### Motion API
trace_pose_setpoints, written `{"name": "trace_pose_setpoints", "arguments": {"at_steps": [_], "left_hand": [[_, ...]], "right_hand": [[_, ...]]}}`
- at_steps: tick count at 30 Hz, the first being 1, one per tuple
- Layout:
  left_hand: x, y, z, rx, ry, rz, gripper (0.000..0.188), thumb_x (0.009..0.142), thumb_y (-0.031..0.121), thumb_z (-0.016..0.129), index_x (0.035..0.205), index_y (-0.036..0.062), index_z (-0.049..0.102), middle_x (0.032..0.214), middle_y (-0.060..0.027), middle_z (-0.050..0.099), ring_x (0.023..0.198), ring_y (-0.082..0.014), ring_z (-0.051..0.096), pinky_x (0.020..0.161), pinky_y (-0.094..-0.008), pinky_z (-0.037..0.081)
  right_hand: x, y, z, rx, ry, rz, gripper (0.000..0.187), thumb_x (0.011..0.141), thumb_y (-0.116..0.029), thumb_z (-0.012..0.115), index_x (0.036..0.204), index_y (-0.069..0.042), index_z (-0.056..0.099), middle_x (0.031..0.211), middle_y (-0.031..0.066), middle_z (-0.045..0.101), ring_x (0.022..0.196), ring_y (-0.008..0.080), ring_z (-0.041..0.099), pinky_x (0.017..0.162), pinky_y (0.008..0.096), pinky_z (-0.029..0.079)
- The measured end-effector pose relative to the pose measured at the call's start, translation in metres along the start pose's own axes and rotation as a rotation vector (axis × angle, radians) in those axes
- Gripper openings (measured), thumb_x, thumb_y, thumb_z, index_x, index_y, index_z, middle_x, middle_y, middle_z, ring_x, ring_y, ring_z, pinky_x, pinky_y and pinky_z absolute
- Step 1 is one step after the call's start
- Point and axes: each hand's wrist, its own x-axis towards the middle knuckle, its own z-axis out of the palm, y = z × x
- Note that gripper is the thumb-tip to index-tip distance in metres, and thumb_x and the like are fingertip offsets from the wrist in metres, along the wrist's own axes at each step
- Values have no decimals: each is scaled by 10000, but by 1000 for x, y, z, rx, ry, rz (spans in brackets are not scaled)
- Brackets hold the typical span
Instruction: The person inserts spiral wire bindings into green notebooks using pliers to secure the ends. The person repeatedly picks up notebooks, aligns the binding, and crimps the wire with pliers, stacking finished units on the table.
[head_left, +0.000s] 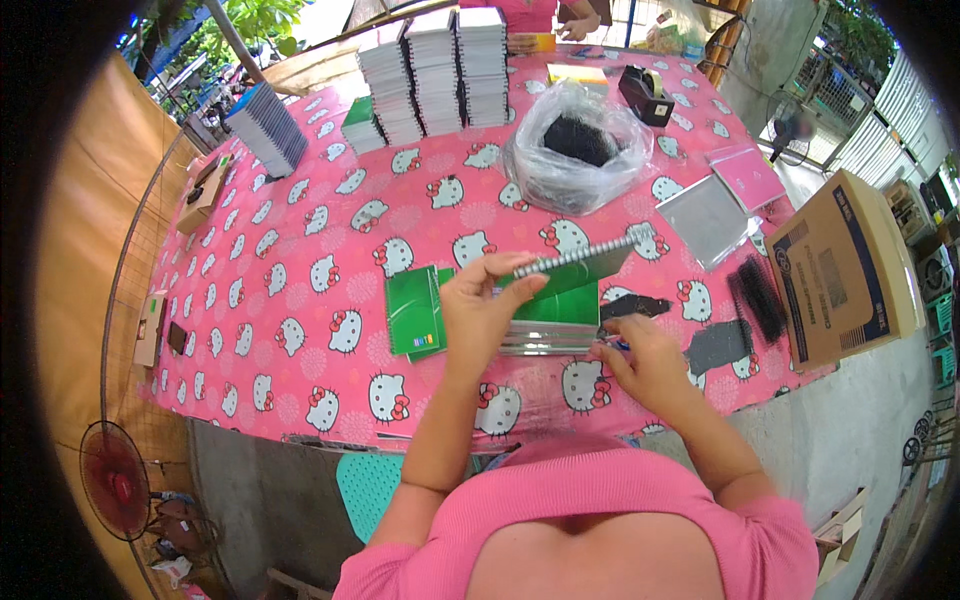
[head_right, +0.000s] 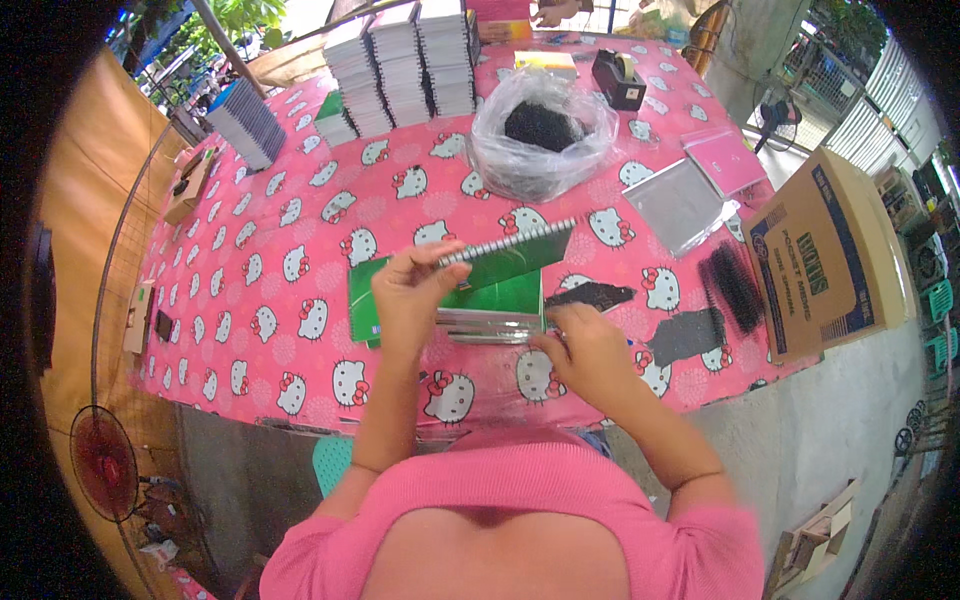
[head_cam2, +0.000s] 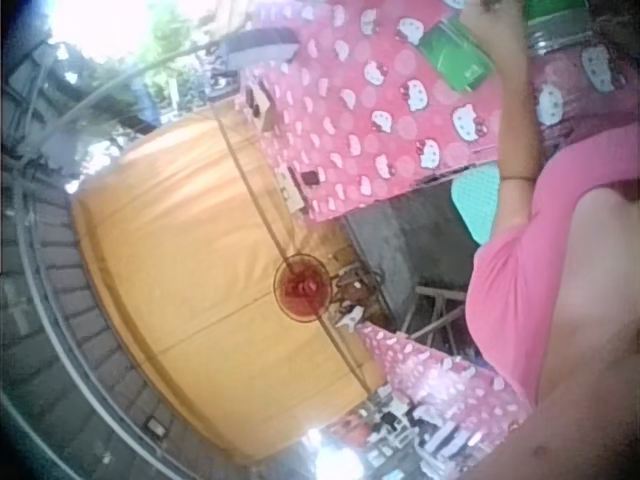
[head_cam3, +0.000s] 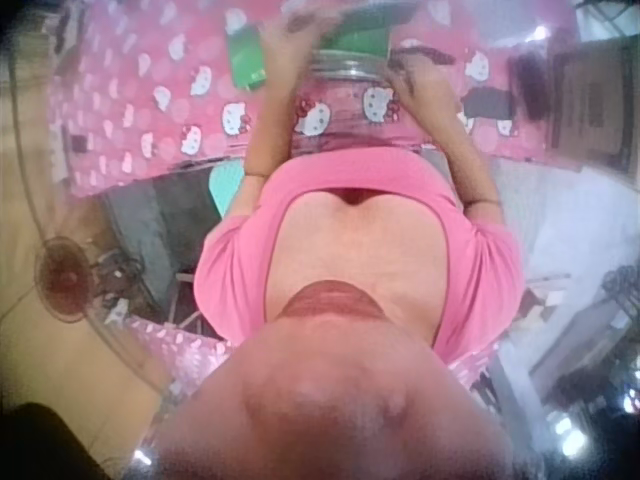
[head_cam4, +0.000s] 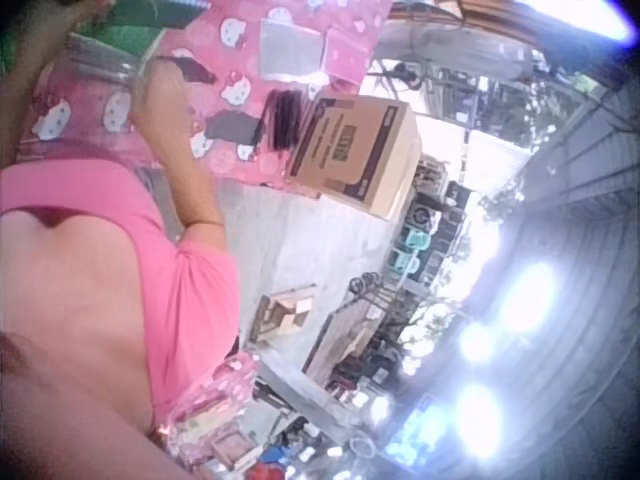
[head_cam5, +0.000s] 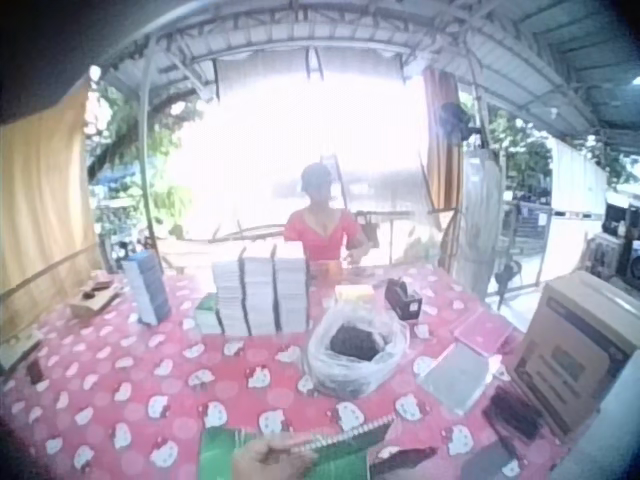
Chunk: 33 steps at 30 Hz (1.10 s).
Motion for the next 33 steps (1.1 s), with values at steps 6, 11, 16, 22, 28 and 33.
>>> {"name": "trace_pose_setpoints", "arguments": {"at_steps": [6, 11, 16, 22, 28, 33], "left_hand": [[-4, 30, 18, 420, -82, 583, 260, 699, -112, 753, 914, -8, 648, 973, -140, 679, 931, -238, 651, 820, -345, 530], [-29, -12, 13, 610, -288, 481, 227, 688, -120, 716, 886, -21, 667, 965, -148, 693, 899, -241, 650, 763, -322, 529], [-33, -12, 19, 586, -256, 433, 241, 687, -113, 698, 904, -12, 677, 953, -139, 698, 885, -252, 652, 769, -329, 516], [-31, -5, 18, 564, -260, 430, 252, 683, -130, 697, 911, -22, 676, 951, -155, 701, 885, -257, 663, 765, -322, 522], [-34, -19, 14, 501, -264, 517, 242, 696, -84, 698, 921, 2, 675, 961, -120, 697, 880, -271, 642, 785, -349, 504], [-35, -15, 14, 551, -283, 536, 244, 694, -82, 700, 923, -2, 676, 984, -117, 699, 882, -273, 636, 786, -361, 503]], "right_hand": [[-75, 81, 69, -476, 97, 127, 470, 809, -293, 684, 1175, -32, 548, 1167, 153, 549, 1114, 334, 493, 930, 563, 338], [-64, 66, 31, -29, 87, 283, 450, 826, -254, 683, 1197, -28, 565, 1117, 144, 601, 1033, 327, 560, 898, 478, 416], [-27, -12, -18, 119, 205, -49, 397, 794, -186, 725, 1119, -3, 588, 1022, 157, 628, 942, 330, 602, 853, 410, 473], [-7, -17, -17, 25, 262, -164, 369, 804, -193, 736, 1083, 11, 608, 942, 121, 652, 839, 268, 620, 765, 371, 495], [-9, -7, -15, 1085, -397, 564, 334, 882, -278, 695, 1033, 18, 660, 703, -4, 613, 714, 72, 566, 636, 262, 462], [-14, -12, -26, 277, 144, -13, 383, 769, -151, 768, 1091, -2, 625, 1032, 152, 638, 912, 257, 641, 810, 326, 498]]}}
